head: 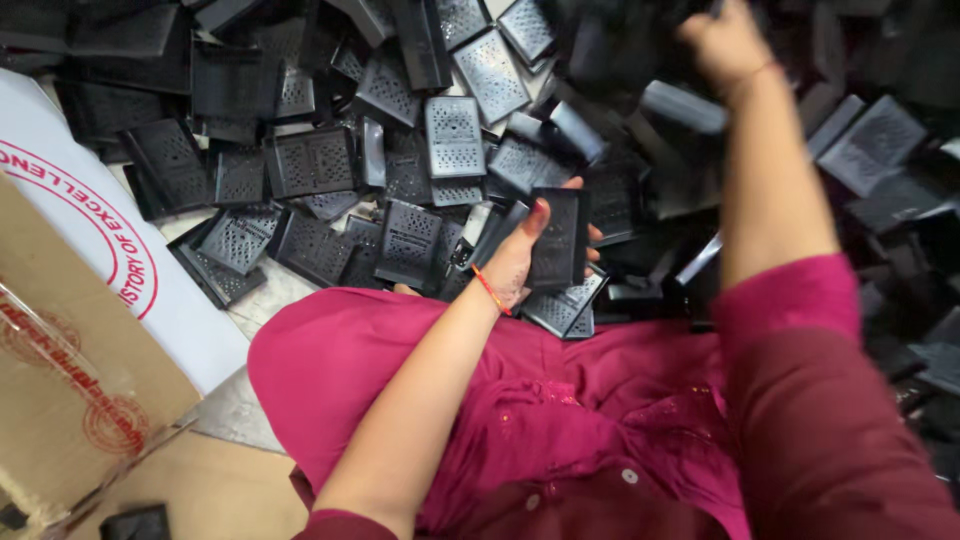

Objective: The person sits on the floor among a large pile of black plastic components and works on them one at a time, fitting pieces together by hand, checking each part, and placing finished units into a cardboard box beside them.

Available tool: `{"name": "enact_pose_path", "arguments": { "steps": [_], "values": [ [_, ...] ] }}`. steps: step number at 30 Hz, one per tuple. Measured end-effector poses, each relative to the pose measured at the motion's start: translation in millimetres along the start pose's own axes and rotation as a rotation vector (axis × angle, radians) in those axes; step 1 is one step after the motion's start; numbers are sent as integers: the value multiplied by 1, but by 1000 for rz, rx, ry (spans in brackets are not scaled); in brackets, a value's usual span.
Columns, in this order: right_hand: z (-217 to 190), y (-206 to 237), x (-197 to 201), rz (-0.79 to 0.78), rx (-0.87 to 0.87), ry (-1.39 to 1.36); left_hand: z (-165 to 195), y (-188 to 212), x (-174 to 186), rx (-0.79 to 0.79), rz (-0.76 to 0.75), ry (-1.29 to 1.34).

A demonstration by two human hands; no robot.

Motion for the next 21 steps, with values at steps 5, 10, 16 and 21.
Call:
{"name": "enact_pose_path", "arguments": {
  "steps": [5, 10, 16, 21],
  "values": [
    [4, 54, -48, 87, 33, -116, 13, -6, 12, -137, 19, 12],
    [-15, 129, -48, 296, 400, 658, 34, -8, 17, -296, 10, 114],
    [-12, 242, -87, 327, 286, 835, 49, -3, 7, -370, -20, 160],
    [-18, 319, -123, 344, 282, 702, 44, 16, -4, -327, -57, 187]
  ]
}}
Point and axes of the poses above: each hand's wrist, its own y-axis away from the middle knuckle, its own x-axis out of the back of the hand, z = x × y, the point moved 3 cm from there along -y, towards the middle knuckle, and after that the axes turned 13 degrees about -x, right-handed, at the moved point
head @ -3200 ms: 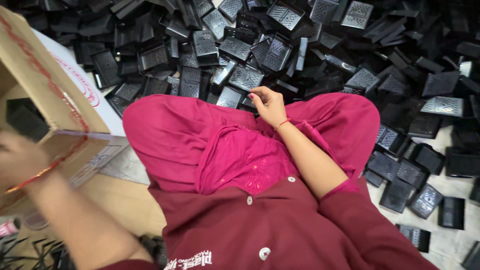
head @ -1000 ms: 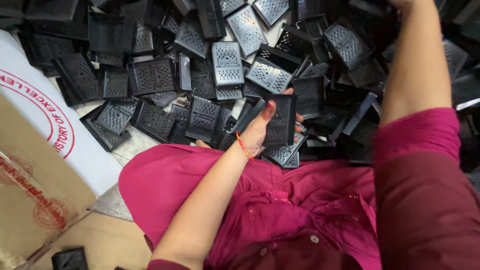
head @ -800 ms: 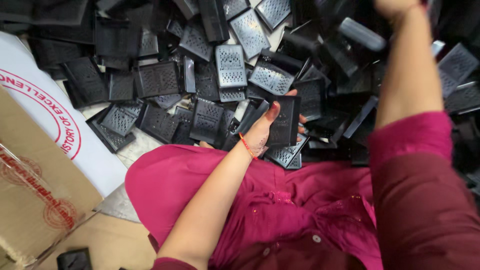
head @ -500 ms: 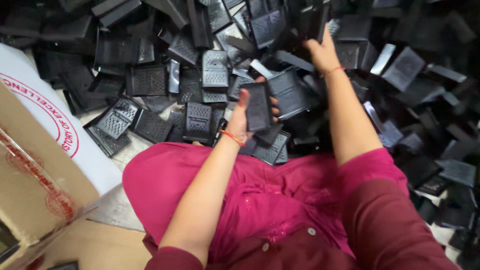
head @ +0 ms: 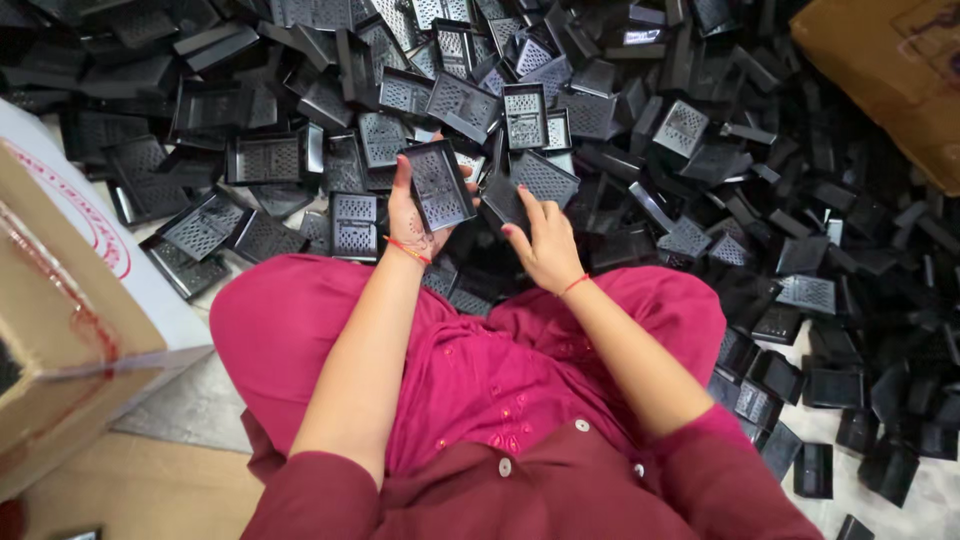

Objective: The person sits on the floor among a large pile of black plastic components and works on them one at a time, fitting pieces together by hand, checking each part, and placing finished units into a cardboard box beside them.

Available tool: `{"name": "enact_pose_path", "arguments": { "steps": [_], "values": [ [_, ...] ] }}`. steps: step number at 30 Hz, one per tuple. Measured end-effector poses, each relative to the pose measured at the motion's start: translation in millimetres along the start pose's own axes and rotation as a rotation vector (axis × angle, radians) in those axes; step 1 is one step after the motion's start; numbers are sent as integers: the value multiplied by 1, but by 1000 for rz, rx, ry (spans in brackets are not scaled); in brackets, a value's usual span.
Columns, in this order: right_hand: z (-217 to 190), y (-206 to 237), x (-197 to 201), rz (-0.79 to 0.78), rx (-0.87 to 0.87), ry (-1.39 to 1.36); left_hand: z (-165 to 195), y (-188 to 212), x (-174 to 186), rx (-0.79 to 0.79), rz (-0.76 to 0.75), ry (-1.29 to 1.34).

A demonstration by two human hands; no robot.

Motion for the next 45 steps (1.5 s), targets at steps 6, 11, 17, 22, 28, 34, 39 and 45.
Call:
{"name": "enact_pose_path", "arguments": {
  "steps": [6, 11, 17, 22, 28, 34, 39, 45],
  "values": [
    [-8, 35, 14, -24, -81, -116, 0, 28, -9, 52, -84, -31],
    [-11, 34, 7, 146, 132, -9, -7, 38, -3, 110, -70, -141],
    [-16, 18, -17, 145, 12, -98, 3, 48, -15, 72, -139, -82],
    [-23, 10, -36, 90, -63, -124, 14, 65, -38, 107, -127, 62],
    [-40, -1, -56, -25, -90, -134, 33, 90, -38, 17, -82, 69],
    [-68, -9, -66, 14, -153, -29, 24, 85, -24, 12, -50, 14],
    [-59, -4, -56, 144, -171, -374, 15, 88, -9, 10, -27, -21],
    [-7, 6, 4, 62, -218, -660, 14, 80, 5, -18, 48, -92]
  ]
}}
Point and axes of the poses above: each hand's wrist, its own y-axis away from the middle knuckle, its own x-axis out of the back of the hand, z = x × y, the point moved 3 cm from there along -y, towards the middle knuckle, and after that the axes turned 13 degrees about -x, right-handed, at the moved point
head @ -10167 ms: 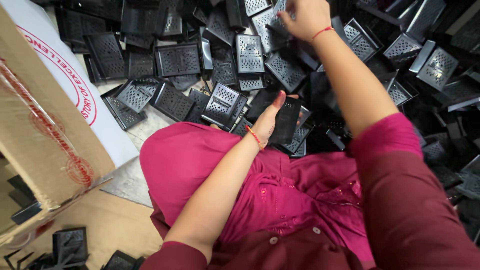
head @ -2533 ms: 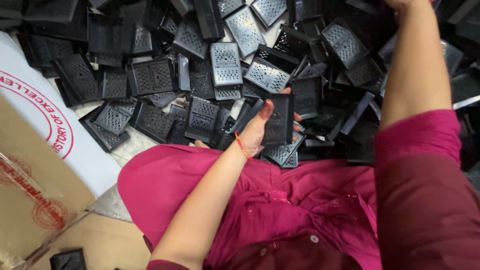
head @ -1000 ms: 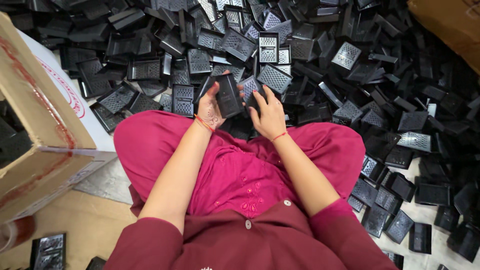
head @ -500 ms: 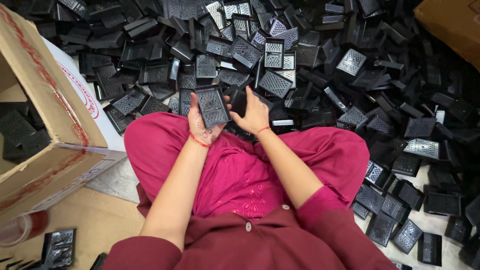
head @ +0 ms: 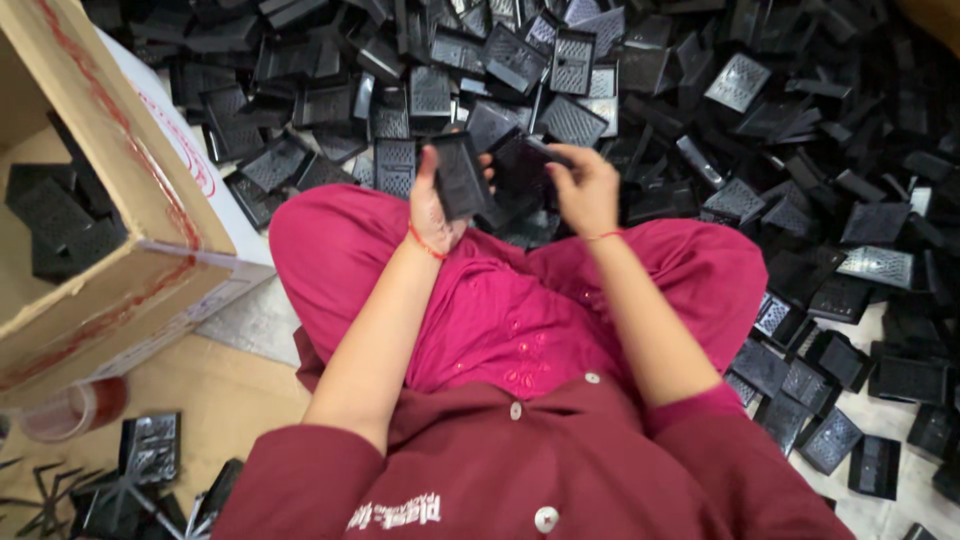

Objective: The person sits on the floor among a large pile of black plastic components and works on them one at a time, fitting pieces together by hand, checking each part, and placing finished units into a cardboard box beside them.

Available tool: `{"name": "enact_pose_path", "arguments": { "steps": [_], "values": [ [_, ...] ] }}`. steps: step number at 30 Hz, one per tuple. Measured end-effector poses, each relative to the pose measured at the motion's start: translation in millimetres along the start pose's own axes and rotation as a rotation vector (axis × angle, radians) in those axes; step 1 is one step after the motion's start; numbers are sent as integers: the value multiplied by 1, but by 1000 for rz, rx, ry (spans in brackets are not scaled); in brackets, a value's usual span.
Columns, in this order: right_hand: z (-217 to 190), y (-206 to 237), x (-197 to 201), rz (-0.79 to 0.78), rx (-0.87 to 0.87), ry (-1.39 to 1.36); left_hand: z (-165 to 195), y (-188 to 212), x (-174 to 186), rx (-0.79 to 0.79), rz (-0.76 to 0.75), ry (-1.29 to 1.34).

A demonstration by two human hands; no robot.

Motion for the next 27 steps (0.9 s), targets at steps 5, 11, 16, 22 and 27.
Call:
{"name": "enact_pose_path", "arguments": {
  "steps": [5, 11, 16, 22, 27],
  "values": [
    [3, 32, 39, -183, 7, -458, -24, 10, -26, 237, -167, -27],
    [34, 49, 42, -191, -312, -929, -23, 21, -49, 296, -302, 63],
    [44, 55, 27, -164, -448, -998, -33, 21, -47, 313, -210, -26],
    [19, 76, -4, 51, -11, -201, -36, 27, -43, 355, -220, -104],
    [-8, 89, -5, -26, 175, 54, -39, 18, -29, 337, -207, -166]
  ]
}}
Point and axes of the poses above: each hand's wrist, its own y-axis away from the middle knuckle, its own x-axis out of the back of the hand, z = x × y, the point moved 3 cm from there along -y, towards the middle knuckle, and after that the axes turned 13 degrees about -x, right-handed, at the moved point
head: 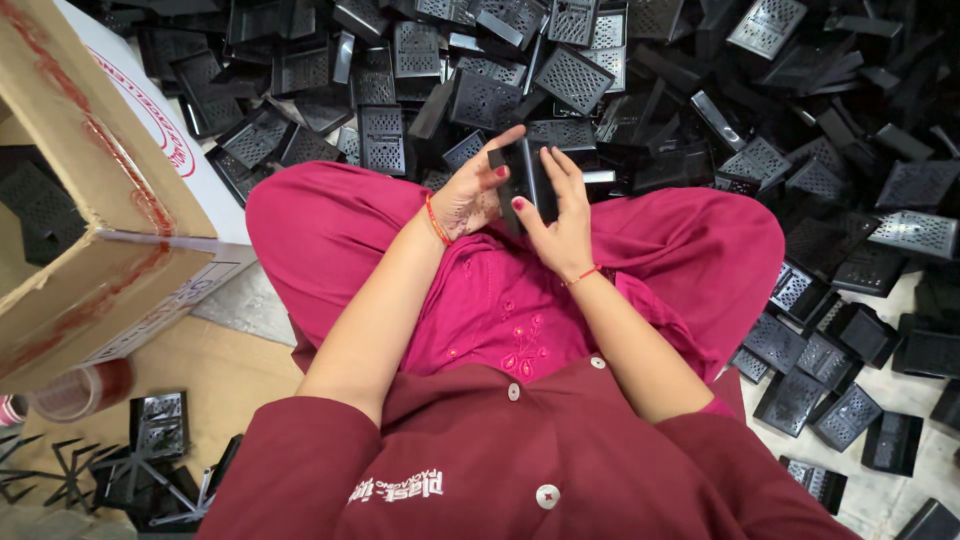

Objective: The person sits on the floor among a large pile of black plastic components and works on them one at a time, fitting pieces together by hand, checking each part, and placing finished units into a cardboard box beside them.

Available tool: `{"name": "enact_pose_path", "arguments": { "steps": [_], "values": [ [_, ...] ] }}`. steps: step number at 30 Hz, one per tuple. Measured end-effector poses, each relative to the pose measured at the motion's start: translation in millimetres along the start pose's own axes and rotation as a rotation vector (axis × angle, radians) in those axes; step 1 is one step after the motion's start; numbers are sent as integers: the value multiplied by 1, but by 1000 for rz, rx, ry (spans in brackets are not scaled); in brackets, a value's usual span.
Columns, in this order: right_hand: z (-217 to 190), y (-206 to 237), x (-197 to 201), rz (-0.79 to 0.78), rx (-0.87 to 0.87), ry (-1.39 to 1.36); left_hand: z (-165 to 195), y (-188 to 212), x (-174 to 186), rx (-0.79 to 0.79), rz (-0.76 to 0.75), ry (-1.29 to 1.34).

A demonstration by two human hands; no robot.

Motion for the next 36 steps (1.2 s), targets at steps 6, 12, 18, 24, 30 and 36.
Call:
{"name": "enact_pose_path", "arguments": {
  "steps": [6, 12, 18, 24, 30, 36],
  "values": [
    [-19, -7, 19, 65, 9, 16, 6, 1, -3, -30, -222, 155],
    [-31, -5, 12, -100, 75, -24, 7, -7, -9, 3, -48, -209],
    [-28, -10, 7, -113, 54, -19, 7, -9, -9, 17, -24, -205],
    [-13, -7, -1, -120, -6, -103, 7, -9, -2, 41, 54, -251],
    [-6, -9, -8, -234, -8, -144, 5, -6, 7, -14, 61, -249],
    [-16, -12, -4, -225, 202, -68, 8, -11, 11, -65, 42, -158]
  ]
}}
Point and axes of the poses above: each hand's wrist, its own y-axis away from the middle knuckle, its own x-axis out of the back of the hand, z = x × y, the point moved 3 cm from there along -y, towards the middle knuckle, and after that the axes turned 13 degrees about -x, right-handed, at the moved point
